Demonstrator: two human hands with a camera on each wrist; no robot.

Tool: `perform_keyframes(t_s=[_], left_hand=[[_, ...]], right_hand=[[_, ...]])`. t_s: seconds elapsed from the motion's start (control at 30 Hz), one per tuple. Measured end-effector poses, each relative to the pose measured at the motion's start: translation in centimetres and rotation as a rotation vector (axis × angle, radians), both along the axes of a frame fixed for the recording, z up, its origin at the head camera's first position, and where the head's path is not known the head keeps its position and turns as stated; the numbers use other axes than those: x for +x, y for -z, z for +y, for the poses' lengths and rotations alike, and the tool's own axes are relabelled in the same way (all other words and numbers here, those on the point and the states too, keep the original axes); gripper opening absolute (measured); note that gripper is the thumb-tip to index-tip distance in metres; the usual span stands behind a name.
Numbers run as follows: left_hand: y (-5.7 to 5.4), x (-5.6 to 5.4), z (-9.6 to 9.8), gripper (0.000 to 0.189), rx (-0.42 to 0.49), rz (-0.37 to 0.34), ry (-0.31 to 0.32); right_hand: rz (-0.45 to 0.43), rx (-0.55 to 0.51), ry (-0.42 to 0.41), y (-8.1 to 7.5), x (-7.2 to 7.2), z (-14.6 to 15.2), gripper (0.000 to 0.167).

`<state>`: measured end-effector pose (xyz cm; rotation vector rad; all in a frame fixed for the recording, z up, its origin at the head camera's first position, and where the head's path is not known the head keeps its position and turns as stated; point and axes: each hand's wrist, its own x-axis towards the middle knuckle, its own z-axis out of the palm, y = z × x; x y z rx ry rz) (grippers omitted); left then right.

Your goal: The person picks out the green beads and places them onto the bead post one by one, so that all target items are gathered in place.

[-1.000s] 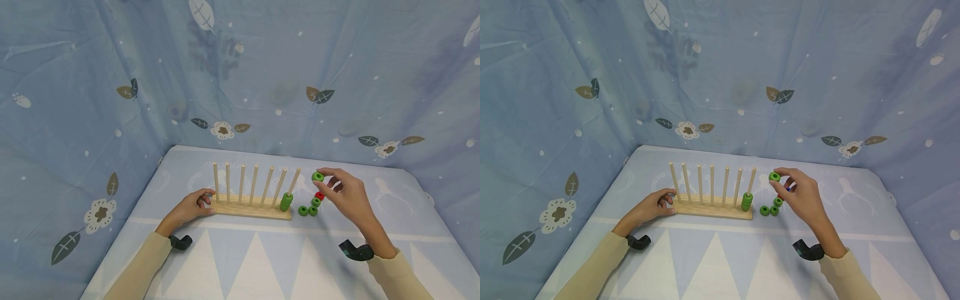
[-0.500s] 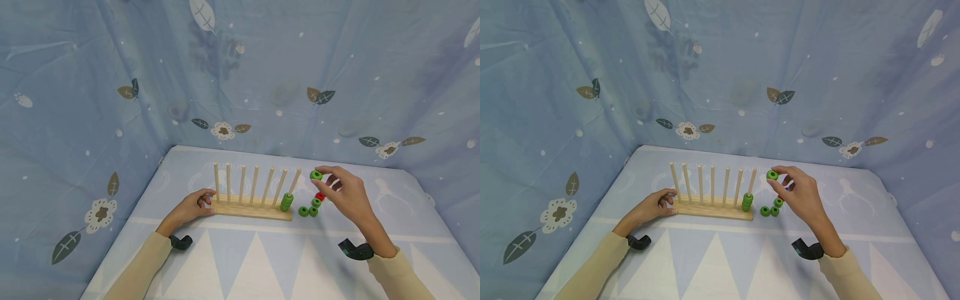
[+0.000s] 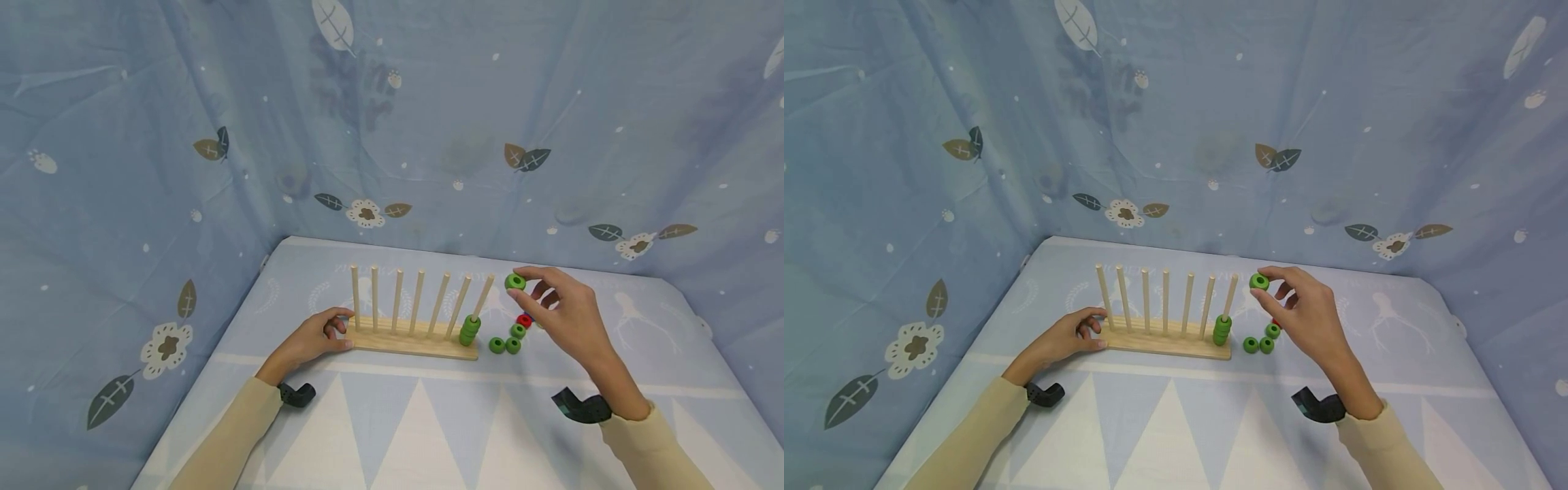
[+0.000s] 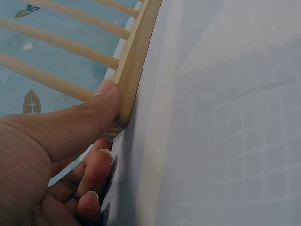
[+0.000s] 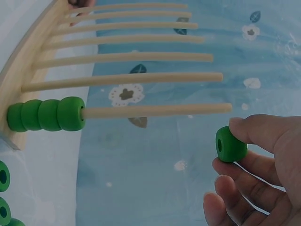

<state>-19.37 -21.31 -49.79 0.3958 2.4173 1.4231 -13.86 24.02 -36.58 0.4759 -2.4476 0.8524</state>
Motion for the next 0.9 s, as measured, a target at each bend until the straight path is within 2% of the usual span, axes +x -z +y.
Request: perform_keyframes(t_s=[0.4, 0.9], left_hand=[[-0.1, 0.2, 0.2, 0.063, 0.026, 0.012, -0.005], [0.0, 0.1, 0.0, 0.063, 0.017, 0.012, 0.008]], right_hand=[[0.006, -0.011, -0.012, -0.7, 0.1, -0.5, 0.040], [0.019, 0.001, -0.013, -1.4, 0.1, -1.2, 0.038]])
